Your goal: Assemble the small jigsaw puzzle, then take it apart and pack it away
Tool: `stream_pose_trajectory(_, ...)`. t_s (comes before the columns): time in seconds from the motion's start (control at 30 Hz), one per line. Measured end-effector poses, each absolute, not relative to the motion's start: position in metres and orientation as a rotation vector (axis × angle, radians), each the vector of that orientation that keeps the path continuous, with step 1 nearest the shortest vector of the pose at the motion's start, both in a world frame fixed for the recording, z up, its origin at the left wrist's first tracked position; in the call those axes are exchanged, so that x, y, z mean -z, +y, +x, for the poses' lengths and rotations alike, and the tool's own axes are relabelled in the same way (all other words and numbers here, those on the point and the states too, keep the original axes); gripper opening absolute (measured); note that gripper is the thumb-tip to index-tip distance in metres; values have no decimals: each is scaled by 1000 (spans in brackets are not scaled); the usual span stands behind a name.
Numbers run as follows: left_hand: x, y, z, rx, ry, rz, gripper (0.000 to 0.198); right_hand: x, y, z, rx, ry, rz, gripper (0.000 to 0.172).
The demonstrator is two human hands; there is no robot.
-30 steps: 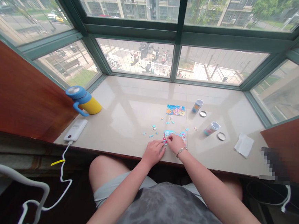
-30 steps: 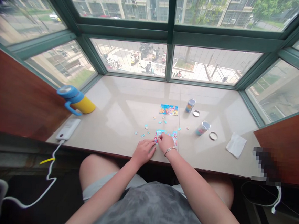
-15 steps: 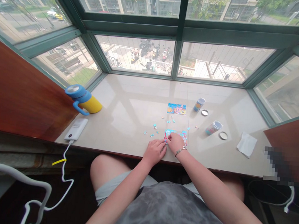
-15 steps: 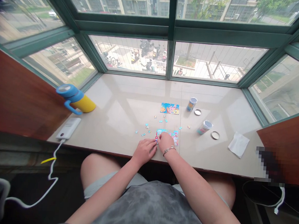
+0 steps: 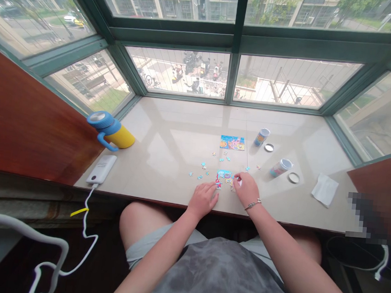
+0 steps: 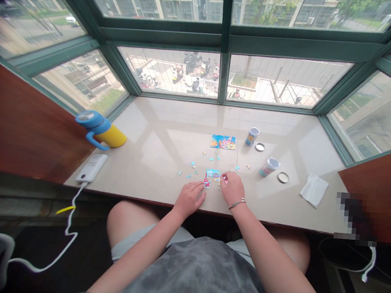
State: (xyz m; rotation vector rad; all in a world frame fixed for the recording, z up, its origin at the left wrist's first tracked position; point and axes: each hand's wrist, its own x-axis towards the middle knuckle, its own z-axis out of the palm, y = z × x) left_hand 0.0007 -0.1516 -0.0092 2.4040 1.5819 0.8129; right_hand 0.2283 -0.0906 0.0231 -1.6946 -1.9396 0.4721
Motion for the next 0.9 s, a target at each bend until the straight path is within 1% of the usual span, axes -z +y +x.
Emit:
stream_pose_trajectory(0.17, 9, -151, 1, -830, 1601, 2357, 32, -13, -125, 274, -304, -2028, -1637, 17)
stream_pose_trajectory(0.37, 9, -151, 2, -814, 1639, 2335, 25, -2, -155, 280, -209, -2076, -1689, 24)
stream_pose_trajectory(0.63, 8, -150, 6, -772, 1745, 2285, 25, 9, -158, 279, -209, -2132, -1624, 29)
stream_pose_trajectory(0.9, 10, -149, 7, -803, 1758, 2258, 22, 13, -159, 281, -213, -2116, -1606, 27)
